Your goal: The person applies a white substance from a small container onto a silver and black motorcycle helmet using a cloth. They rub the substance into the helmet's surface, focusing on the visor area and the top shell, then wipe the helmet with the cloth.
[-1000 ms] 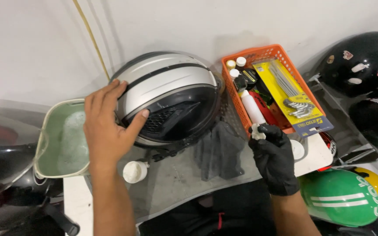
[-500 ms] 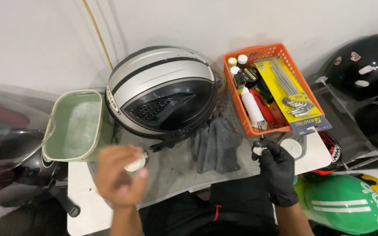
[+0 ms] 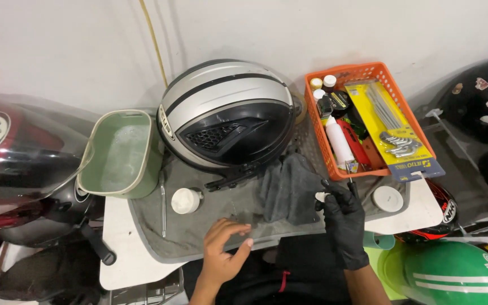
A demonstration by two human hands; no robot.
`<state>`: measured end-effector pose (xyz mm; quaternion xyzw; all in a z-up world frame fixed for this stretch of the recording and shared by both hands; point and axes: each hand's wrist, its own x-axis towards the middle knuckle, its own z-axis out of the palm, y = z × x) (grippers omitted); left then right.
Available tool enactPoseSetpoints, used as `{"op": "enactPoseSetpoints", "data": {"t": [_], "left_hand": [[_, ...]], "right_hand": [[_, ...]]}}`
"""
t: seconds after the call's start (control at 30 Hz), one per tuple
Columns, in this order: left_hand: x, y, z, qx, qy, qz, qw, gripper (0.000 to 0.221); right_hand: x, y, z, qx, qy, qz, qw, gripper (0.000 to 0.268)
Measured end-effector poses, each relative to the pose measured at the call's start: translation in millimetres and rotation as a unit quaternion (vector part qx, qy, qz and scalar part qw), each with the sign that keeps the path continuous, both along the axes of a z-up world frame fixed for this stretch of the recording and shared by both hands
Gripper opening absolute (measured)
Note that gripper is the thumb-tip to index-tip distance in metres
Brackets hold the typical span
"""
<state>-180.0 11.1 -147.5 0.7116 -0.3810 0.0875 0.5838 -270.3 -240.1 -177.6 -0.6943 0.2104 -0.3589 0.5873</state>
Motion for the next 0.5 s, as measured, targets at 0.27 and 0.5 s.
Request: {"op": "enactPoseSetpoints", "data": {"t": [0.27,0.5], "left_hand": [[-4,12,-1,-0.031,0.041,0.008,0.999,0.015],[-6,19,-2,-0.041,0.06,-0.008,0.997,0.018]], "right_hand": [[7,-1,11,0.004,0.079,-0.006,0.997,0.026],[15,-1,-2,0.176,0.026,-0.046,0.983,0.032]]}}
